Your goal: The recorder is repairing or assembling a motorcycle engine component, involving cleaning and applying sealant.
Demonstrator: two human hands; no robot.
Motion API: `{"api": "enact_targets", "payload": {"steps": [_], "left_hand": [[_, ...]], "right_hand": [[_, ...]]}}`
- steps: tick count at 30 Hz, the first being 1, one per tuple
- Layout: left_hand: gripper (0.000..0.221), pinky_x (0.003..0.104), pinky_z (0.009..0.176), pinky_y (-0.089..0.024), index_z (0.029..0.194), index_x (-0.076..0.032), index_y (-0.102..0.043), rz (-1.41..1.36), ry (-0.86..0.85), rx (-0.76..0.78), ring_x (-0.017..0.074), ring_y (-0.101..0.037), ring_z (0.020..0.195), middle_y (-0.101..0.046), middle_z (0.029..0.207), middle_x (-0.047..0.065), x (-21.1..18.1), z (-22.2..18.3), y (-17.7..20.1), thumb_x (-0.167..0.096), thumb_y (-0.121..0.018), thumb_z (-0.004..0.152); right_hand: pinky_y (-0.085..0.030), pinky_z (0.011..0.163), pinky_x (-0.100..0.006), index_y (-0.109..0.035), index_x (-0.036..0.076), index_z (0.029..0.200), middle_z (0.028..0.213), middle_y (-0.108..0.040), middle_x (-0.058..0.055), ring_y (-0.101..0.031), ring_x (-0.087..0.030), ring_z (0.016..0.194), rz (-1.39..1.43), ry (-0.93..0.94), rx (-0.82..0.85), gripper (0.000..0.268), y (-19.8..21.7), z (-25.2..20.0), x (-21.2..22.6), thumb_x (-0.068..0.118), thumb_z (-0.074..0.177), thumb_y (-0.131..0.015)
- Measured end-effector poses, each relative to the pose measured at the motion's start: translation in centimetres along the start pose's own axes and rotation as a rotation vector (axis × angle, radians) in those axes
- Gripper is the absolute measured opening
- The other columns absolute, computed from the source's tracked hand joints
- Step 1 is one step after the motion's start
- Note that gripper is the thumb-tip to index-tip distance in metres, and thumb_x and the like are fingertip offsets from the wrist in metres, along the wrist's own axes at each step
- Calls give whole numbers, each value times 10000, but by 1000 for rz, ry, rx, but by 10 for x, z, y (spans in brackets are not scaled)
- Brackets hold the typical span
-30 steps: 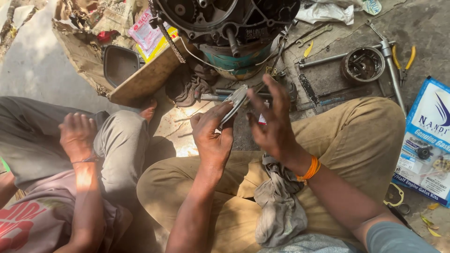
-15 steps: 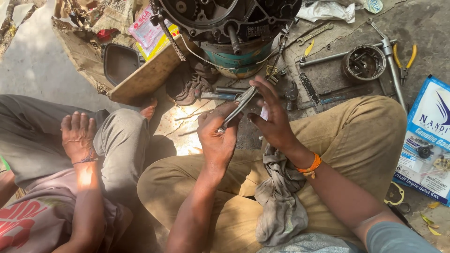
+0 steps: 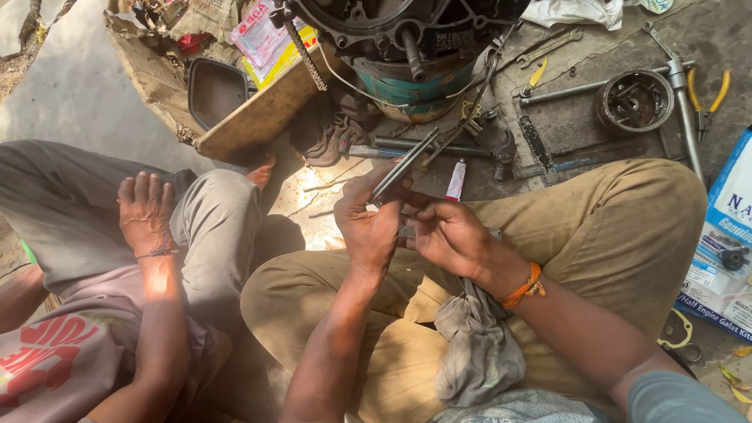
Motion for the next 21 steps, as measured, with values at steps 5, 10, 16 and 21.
{"api": "enact_targets", "payload": {"steps": [5, 10, 16, 21], "left_hand": [[293, 278, 881, -457, 1181, -90, -764, 88, -71, -3, 109, -611, 856, -782, 949, 6, -17, 7, 7, 6, -742, 904], [250, 292, 931, -417, 1138, -106, -763, 167, -114, -17, 125, -624, 828, -782, 941, -3, -23, 7, 6, -28, -765, 900], [223, 316, 915, -396, 1115, -117, -753, 313, -191, 27, 151, -649, 854, -782, 1021, 28, -30, -2, -7, -60, -782, 902], [249, 327, 807, -472, 1148, -91, -762, 245, -80, -21, 166, -636, 815, -769, 926, 56, -7, 4, 1, -57, -796, 904]], "right_hand": [[-428, 1131, -503, -618, 6, 1343, 1332, -666, -112, -571, -254, 1259, -127, 26, 130, 403, 3, -6, 24, 67, 959, -510], [-322, 1213, -469, -497, 30, 1493, 1459, -439, -161, -400, -295, 1366, -1244, 731, -188, 528, -62, -55, 108, 15, 966, -533], [-161, 1335, -536, -272, 140, 1633, 1715, -120, -186, -136, -368, 1619, -2153, 1119, -286, 716, -98, -53, 75, 72, 1039, -667], [-224, 1243, -598, -481, 112, 1522, 1629, -241, -204, -229, -438, 1516, -2317, 1081, -361, 673, -108, -57, 66, 64, 885, -692]]}}
Point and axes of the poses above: each hand's wrist, its own z-axis towards the middle knuckle, its own y-axis out of the back of the hand, x = y × z, the point moved 10 cm from there along z, towards the middle knuckle
